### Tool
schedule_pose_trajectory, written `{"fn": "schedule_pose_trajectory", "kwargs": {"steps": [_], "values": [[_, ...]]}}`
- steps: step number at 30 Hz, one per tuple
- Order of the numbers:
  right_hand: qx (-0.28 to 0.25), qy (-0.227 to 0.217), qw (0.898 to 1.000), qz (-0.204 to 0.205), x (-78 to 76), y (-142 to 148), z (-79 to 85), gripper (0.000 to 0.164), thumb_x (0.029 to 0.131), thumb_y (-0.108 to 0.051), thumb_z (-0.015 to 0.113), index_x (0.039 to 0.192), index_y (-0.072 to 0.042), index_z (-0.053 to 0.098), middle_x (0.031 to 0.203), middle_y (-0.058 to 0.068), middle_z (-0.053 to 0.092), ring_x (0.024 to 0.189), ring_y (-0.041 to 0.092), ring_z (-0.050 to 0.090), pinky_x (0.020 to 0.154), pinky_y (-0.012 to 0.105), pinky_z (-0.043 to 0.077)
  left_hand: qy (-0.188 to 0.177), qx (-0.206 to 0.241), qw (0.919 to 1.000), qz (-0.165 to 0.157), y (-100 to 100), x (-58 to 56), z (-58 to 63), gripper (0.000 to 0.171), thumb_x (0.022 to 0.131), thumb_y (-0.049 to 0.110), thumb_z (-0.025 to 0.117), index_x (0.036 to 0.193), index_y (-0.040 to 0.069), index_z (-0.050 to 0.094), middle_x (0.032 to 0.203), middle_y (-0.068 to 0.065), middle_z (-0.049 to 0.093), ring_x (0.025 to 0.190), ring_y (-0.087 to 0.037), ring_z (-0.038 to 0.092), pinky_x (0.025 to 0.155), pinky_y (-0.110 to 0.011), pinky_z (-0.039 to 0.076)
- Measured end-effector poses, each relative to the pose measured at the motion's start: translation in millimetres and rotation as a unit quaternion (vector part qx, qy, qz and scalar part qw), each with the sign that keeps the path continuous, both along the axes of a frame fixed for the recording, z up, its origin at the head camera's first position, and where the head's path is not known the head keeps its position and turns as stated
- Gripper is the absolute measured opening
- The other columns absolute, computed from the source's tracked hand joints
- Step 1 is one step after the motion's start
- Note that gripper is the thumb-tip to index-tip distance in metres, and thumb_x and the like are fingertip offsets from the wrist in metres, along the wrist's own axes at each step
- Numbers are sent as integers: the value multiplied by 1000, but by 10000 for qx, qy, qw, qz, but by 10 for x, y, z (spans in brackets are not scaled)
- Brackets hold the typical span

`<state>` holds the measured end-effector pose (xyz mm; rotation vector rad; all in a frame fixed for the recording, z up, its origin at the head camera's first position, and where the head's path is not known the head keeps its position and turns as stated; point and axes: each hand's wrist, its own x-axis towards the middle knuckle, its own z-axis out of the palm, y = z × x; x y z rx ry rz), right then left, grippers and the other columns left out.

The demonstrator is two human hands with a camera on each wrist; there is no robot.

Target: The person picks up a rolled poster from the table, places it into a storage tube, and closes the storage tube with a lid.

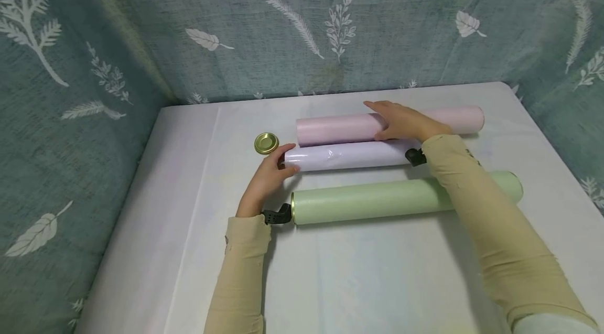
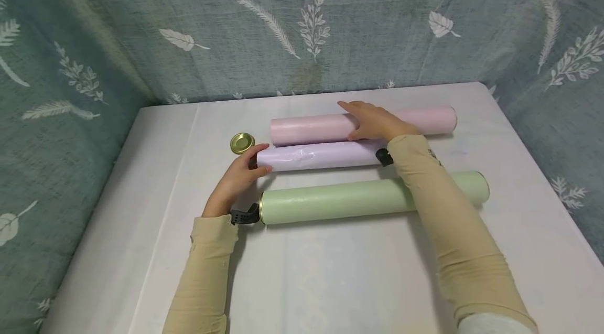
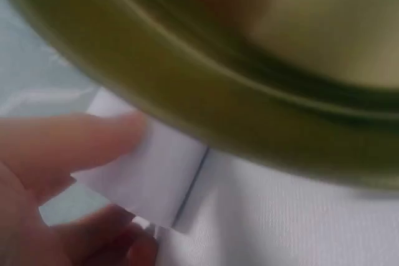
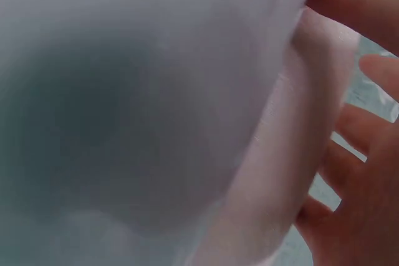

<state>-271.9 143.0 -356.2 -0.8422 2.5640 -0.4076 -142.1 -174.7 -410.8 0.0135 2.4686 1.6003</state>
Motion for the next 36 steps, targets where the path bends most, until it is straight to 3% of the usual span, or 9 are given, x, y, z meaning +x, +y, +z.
{"fn": "schedule_pose_trajectory", "kwargs": {"steps": [4, 8, 11, 16, 21, 28, 30, 32, 36], "values": [[434, 354, 9983, 162, -1, -88, -48, 88, 76, -28, 71, 143, -16, 16, 139, 20, 28, 124, 38, 29, 93, 58, 24, -9, -240, 9997, 19, -40, 4, 1, 53, 80, 20, 67, 128, 19, 45, 116, -6, 52, 102, -18, 49, 89, -35, 38], [768, 528, 9956, 116, 5, -134, -75, 86, 76, -28, 71, 143, -15, 18, 132, 21, 35, 117, 39, 34, 87, 61, 26, -107, -138, 9998, 51, -50, 7, 2, 53, 79, 22, 68, 127, 20, 46, 114, -6, 53, 100, -18, 50, 86, -33, 38], [758, 479, 9960, -4, 12, -142, -79, 81, 76, -25, 71, 141, -14, 23, 129, 21, 36, 116, 40, 33, 85, 60, 26, -372, 511, 9979, 149, -35, 13, 4, 54, 78, 13, 68, 127, 19, 45, 115, -9, 49, 99, -22, 51, 81, -35, 44], [754, 505, 9959, -23, 27, -143, -63, 68, 77, -21, 68, 135, -12, 34, 127, 20, 36, 115, 39, 32, 84, 60, 26, -900, 1534, 9840, 63, -35, 36, 2, 56, 78, -1, 65, 126, 14, 41, 115, -16, 40, 96, -26, 51, 75, -35, 50], [734, 780, 9942, -31, 39, -120, 31, 71, 75, -22, 72, 134, -12, 34, 127, 19, 39, 114, 39, 35, 86, 61, 27, -876, 1581, 9835, -98, -150, 56, 28, 51, 78, 8, 69, 122, 13, 44, 112, -18, 48, 92, -28, 58, 76, -34, 49], [314, 967, 9946, -228, 188, 98, 244, 82, 74, -21, 73, 139, -8, 24, 131, 23, 36, 115, 41, 35, 91, 57, 26, -781, 1816, 9802, 67, -271, 65, 54, 55, 78, 13, 70, 126, 11, 43, 117, -13, 49, 96, -25, 55, 80, -35, 48], [154, 1116, 9933, -271, 293, 175, 314, 82, 73, -20, 74, 139, -8, 26, 130, 23, 38, 114, 41, 37, 90, 57, 27, -701, 2212, 9725, 210, -283, 58, 59, 57, 78, 14, 70, 128, 10, 42, 119, -14, 47, 99, -25, 53, 81, -38, 47], [-50, 1211, 9922, -308, 409, 248, 371, 82, 72, -18, 75, 138, -8, 28, 129, 22, 40, 114, 39, 37, 91, 55, 27, -595, 2756, 9587, 366, -289, 58, 64, 57, 79, 13, 69, 128, 9, 41, 120, -14, 44, 102, -27, 52, 83, -42, 46], [-459, 1347, 9893, -319, 604, 345, 428, 83, 69, -13, 77, 137, -7, 30, 130, 19, 41, 116, 36, 38, 94, 51, 27, -407, 3933, 9170, 517, -313, 72, 62, 49, 83, 12, 64, 126, 7, 42, 119, -12, 44, 103, -26, 52, 86, -47, 42]]}}
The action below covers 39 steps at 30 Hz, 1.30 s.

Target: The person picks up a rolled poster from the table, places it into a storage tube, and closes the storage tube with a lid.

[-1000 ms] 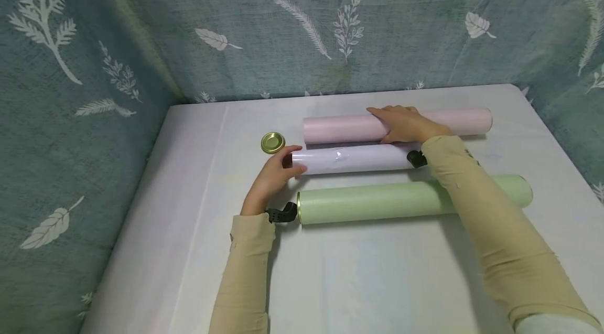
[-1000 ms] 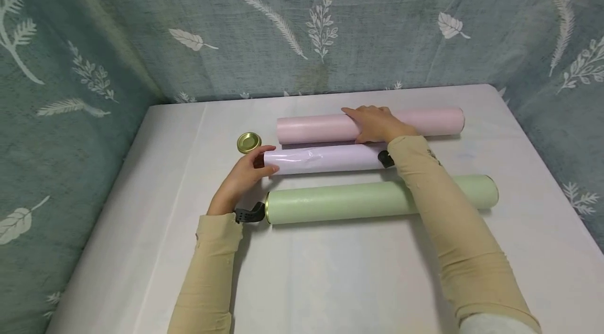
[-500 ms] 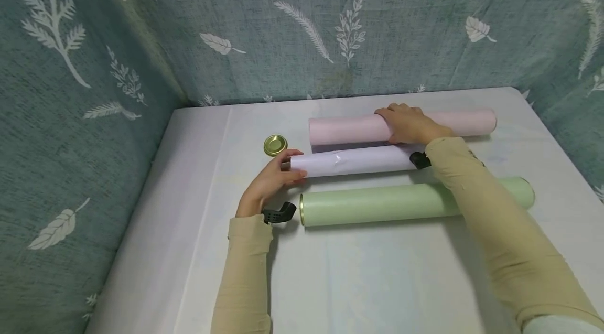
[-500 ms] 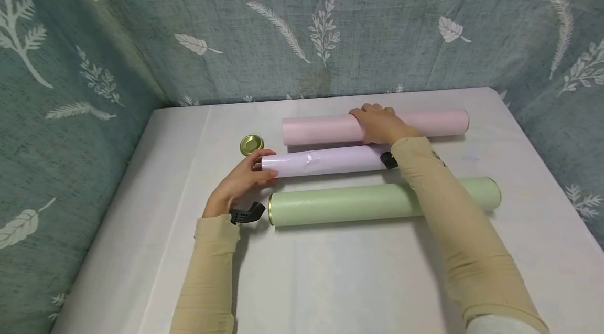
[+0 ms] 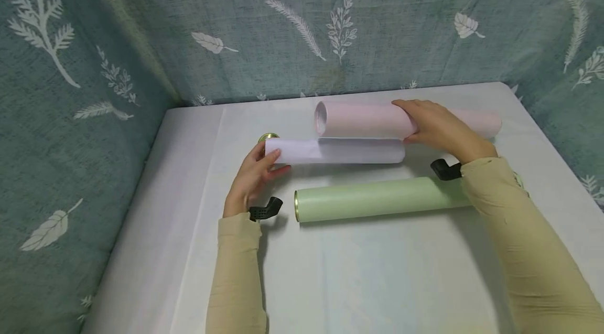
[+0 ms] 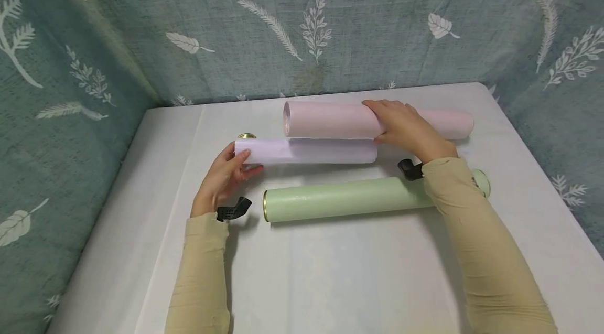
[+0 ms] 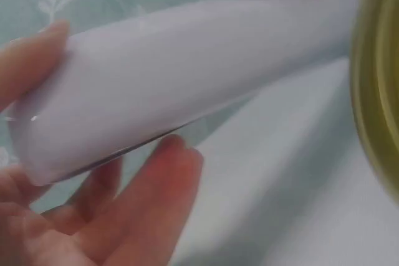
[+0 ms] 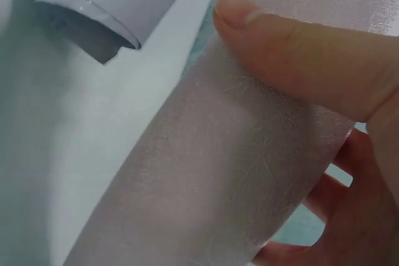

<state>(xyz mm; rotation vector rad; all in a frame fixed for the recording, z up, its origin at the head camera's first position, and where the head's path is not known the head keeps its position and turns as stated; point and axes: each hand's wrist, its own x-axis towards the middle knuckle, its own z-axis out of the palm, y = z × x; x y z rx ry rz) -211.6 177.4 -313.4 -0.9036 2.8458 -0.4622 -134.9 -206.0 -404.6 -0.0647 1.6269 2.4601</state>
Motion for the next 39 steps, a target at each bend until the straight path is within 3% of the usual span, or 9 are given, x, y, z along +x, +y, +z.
{"fn": "schedule_pose_trajectory", "kwargs": {"steps": [5, 9, 12, 18, 22, 30, 39], "values": [[-490, 389, 9980, 20, 199, 37, 10, 83, 66, -11, 79, 135, -5, 34, 127, 18, 45, 113, 34, 42, 92, 49, 31, 249, 1252, 9916, 188, -164, 45, -50, 35, 88, 12, 56, 122, 5, 46, 114, -10, 53, 99, -24, 55, 89, -48, 40], [-606, 1038, 9926, -150, 455, -26, -8, 85, 65, -14, 80, 136, -11, 34, 128, 15, 46, 115, 33, 41, 92, 56, 27, 500, 1793, 9813, 498, -345, 91, -71, 26, 91, 14, 52, 116, 6, 49, 112, -9, 53, 103, -25, 52, 88, -48, 41], [-717, 1569, 9846, -270, 636, -110, -40, 86, 63, -14, 81, 136, -15, 34, 127, 12, 46, 117, 30, 40, 95, 60, 22, 629, 2202, 9718, 559, -423, 96, -67, 29, 91, 21, 51, 117, 9, 48, 116, -10, 48, 112, -28, 46, 90, -52, 37], [-1062, 2226, 9687, -268, 760, -213, -161, 88, 60, -12, 82, 135, -17, 37, 123, 8, 49, 115, 28, 42, 96, 56, 24, 671, 3252, 9404, 736, -469, 88, -66, 38, 89, 27, 54, 121, 10, 43, 127, -14, 39, 123, -31, 35, 96, -56, 27], [-1237, 2471, 9606, -291, 787, -220, -279, 89, 57, -10, 83, 134, -16, 40, 121, 7, 51, 112, 28, 45, 95, 56, 26, 761, 3407, 9320, 978, -462, 106, -88, 42, 87, 24, 58, 123, 9, 43, 126, -14, 42, 119, -29, 39, 97, -53, 28], [-1334, 2747, 9506, -549, 831, -125, -528, 87, 55, -12, 84, 132, -16, 44, 121, 9, 52, 116, 28, 43, 97, 58, 21, 861, 3322, 9347, 931, -452, 69, -135, 39, 88, 17, 57, 121, 4, 42, 111, -12, 48, 103, -25, 50, 98, -36, 33], [-1427, 2623, 9526, -583, 768, -83, -741, 81, 58, -9, 83, 129, -16, 46, 124, 5, 49, 118, 27, 38, 100, 56, 12, 674, 3749, 9149, 1337, -492, 102, -128, 39, 89, 24, 55, 124, 13, 40, 115, -9, 46, 114, -28, 43, 98, -52, 26]]}}
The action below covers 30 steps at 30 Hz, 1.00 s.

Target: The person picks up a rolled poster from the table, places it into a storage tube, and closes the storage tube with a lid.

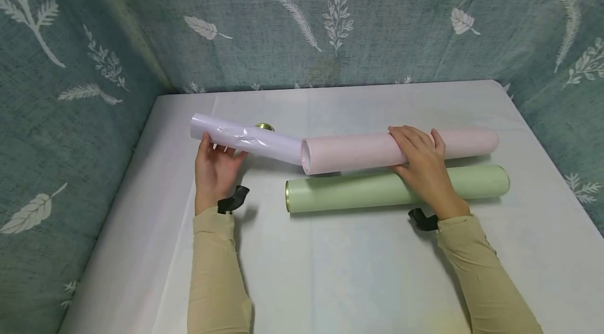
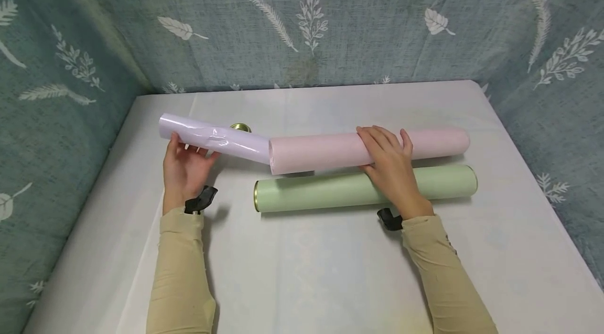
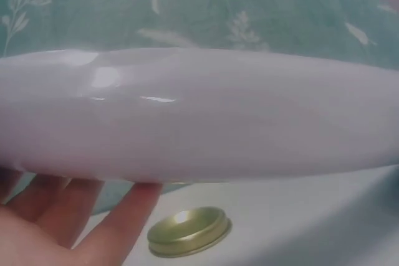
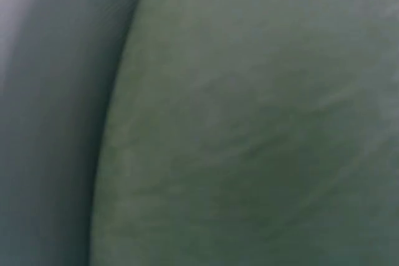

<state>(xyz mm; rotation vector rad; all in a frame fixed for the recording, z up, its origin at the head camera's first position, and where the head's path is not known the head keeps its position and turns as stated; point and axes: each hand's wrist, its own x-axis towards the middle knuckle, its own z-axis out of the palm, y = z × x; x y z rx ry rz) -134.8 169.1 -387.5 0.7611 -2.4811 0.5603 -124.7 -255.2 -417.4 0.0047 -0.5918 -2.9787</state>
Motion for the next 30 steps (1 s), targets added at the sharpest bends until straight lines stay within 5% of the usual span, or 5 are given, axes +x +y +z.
{"fn": "schedule_pose_trajectory", "kwargs": {"steps": [9, 17, 30], "values": [[-71, 186, 9997, -149, -120, -11, -68, 72, 58, -9, 83, 122, -14, 50, 122, 6, 50, 114, 30, 40, 97, 59, 12, 98, 350, 9974, 623, -49, 34, -36, 31, 86, 10, 57, 115, 7, 45, 108, -9, 50, 102, -26, 47, 94, -46, 32], [-171, 205, 9990, -361, -191, -18, -65, 76, 57, -6, 83, 124, -14, 49, 123, 6, 49, 114, 30, 40, 98, 57, 9, 606, 505, 9939, 768, -101, 26, -3, 58, 82, 5, 64, 132, 9, 36, 134, -14, 38, 120, -27, 39, 102, -40, 27], [-155, 49, 9994, -297, -192, -36, -63, 78, 55, -3, 84, 124, -13, 49, 124, 7, 48, 115, 31, 38, 98, 58, 9, 1310, -188, 9905, -377, -144, 115, 26, 41, 90, 9, 52, 127, 13, 37, 138, -17, 27, 130, -35, 19, 93, -67, 13]]}}
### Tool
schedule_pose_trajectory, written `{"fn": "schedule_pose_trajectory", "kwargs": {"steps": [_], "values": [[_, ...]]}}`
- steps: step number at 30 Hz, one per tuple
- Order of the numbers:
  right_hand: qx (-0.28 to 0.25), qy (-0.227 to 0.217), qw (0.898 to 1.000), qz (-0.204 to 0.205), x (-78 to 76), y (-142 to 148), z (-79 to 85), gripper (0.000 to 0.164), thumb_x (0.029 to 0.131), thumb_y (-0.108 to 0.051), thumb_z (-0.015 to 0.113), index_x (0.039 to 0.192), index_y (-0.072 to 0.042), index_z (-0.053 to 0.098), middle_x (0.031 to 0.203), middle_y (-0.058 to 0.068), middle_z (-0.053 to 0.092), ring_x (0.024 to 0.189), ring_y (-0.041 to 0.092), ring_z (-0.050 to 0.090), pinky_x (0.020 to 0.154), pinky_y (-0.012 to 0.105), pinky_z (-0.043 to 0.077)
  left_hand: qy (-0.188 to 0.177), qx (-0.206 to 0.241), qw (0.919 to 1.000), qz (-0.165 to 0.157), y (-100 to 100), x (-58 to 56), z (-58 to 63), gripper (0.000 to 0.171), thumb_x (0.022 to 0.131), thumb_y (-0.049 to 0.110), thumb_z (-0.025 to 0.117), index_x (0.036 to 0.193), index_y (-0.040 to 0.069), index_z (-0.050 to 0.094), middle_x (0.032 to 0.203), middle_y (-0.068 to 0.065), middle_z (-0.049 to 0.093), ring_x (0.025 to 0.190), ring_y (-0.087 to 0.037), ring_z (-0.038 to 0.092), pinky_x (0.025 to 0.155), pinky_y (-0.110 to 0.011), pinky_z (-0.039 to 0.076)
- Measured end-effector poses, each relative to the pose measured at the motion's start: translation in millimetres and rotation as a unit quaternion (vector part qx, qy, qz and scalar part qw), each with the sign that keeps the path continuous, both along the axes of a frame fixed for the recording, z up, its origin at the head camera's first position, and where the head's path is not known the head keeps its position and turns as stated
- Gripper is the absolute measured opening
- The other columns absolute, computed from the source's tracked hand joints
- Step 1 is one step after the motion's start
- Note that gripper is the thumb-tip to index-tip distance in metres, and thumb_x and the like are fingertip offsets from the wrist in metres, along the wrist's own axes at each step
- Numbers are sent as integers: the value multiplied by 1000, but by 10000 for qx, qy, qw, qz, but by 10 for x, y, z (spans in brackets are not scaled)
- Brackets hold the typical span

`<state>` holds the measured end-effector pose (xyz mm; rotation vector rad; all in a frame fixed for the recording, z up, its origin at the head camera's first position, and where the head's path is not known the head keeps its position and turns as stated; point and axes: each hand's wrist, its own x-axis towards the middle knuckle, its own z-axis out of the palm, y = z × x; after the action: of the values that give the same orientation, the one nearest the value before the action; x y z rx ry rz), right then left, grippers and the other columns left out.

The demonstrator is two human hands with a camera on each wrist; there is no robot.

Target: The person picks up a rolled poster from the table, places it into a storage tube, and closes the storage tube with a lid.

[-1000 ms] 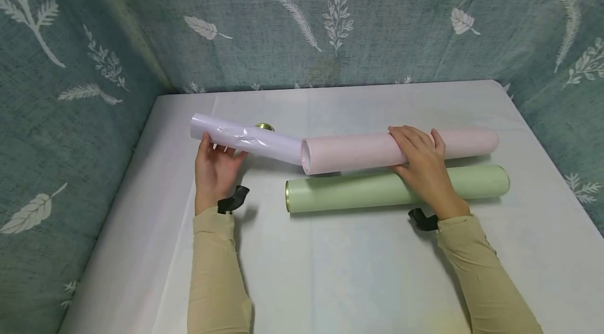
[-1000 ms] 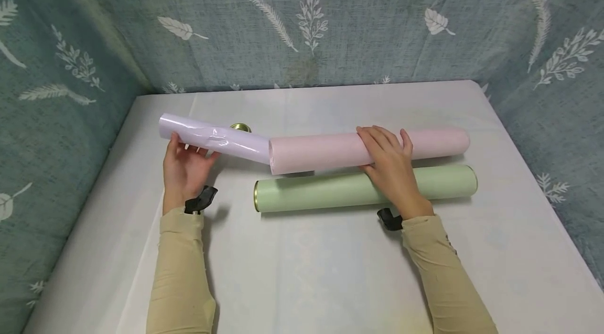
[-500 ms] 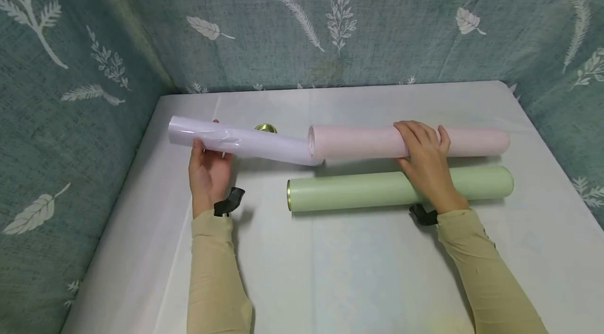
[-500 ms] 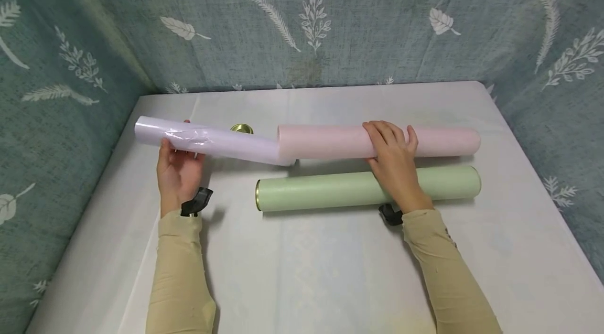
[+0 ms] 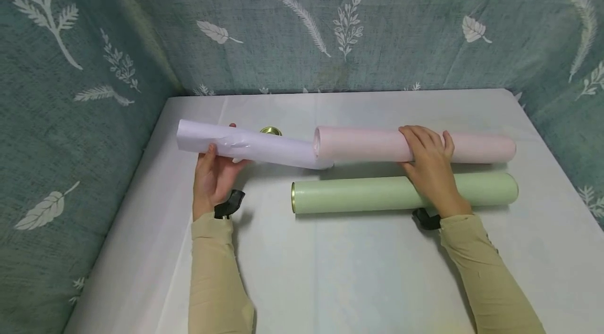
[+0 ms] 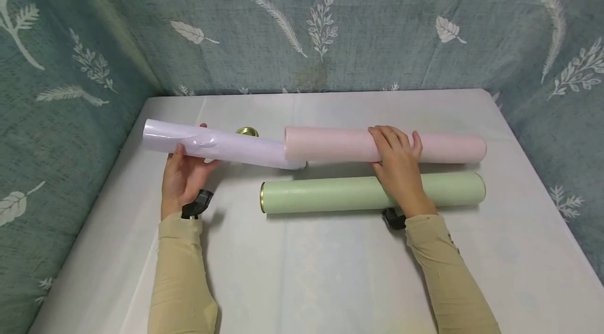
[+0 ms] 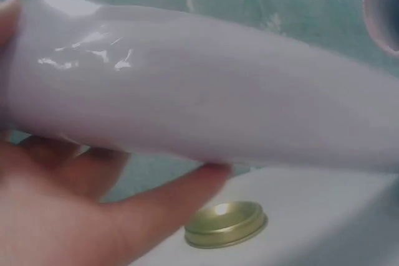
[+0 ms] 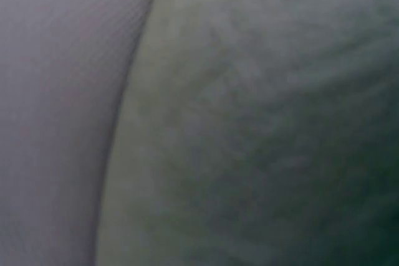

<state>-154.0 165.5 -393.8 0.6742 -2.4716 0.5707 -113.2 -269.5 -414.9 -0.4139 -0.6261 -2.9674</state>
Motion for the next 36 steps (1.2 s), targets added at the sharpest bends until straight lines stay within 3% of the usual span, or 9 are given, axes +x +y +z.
{"fn": "schedule_pose_trajectory", "kwargs": {"steps": [4, 8, 15, 20, 24, 30, 36], "values": [[-52, 123, 9999, 30, -20, -11, 7, 79, 55, -2, 83, 125, -14, 49, 125, 6, 48, 116, 30, 38, 98, 57, 9, -115, -195, 9996, -187, -10, -7, 7, 38, 93, 18, 47, 129, 13, 36, 137, -17, 29, 131, -33, 19, 93, -67, 14], [-73, 182, 9998, 52, -45, -28, 30, 78, 56, -2, 83, 125, -13, 49, 124, 6, 49, 115, 30, 39, 98, 58, 9, -192, -187, 9994, -202, -23, -16, 4, 42, 90, 17, 54, 127, 8, 38, 129, -16, 38, 128, -32, 25, 94, -64, 19], [-5, 72, 10000, -9, -26, -13, 14, 76, 56, -5, 84, 124, -14, 49, 124, 6, 49, 115, 30, 39, 98, 57, 9, -328, -422, 9982, -263, -27, -3, -41, 42, 90, 25, 53, 125, 9, 36, 122, -11, 42, 117, -29, 39, 95, -50, 32], [14, 28, 10000, -60, -6, 5, -1, 74, 58, -7, 83, 124, -14, 50, 124, 5, 48, 115, 30, 39, 98, 57, 9, -564, -648, 9950, -503, -46, 26, -40, 38, 93, 30, 45, 125, 12, 35, 124, -11, 41, 119, -34, 38, 96, -57, 25], [-15, 11, 10000, -72, -4, 1, -11, 75, 57, -6, 83, 124, -14, 50, 125, 5, 48, 115, 30, 38, 98, 57, 9, -661, -1042, 9905, -613, -57, 38, -22, 32, 95, 22, 42, 125, 14, 35, 128, -10, 39, 126, -33, 30, 93, -64, 21], [-35, 21, 10000, -57, -8, -4, -12, 75, 57, -5, 83, 123, -14, 50, 125, 5, 48, 115, 30, 39, 98, 58, 10, -836, -1575, 9838, -172, -88, 46, -19, 31, 93, 6, 44, 123, 9, 38, 122, -10, 44, 119, -27, 38, 87, -60, 34], [-46, 12, 10000, -59, -10, 6, -1, 75, 56, -4, 83, 122, -13, 51, 124, 5, 49, 115, 30, 39, 98, 57, 9, -989, -1435, 9845, 179, -142, 61, -24, 29, 94, 10, 44, 122, 6, 40, 119, -11, 46, 108, -28, 46, 90, -53, 37]]}}
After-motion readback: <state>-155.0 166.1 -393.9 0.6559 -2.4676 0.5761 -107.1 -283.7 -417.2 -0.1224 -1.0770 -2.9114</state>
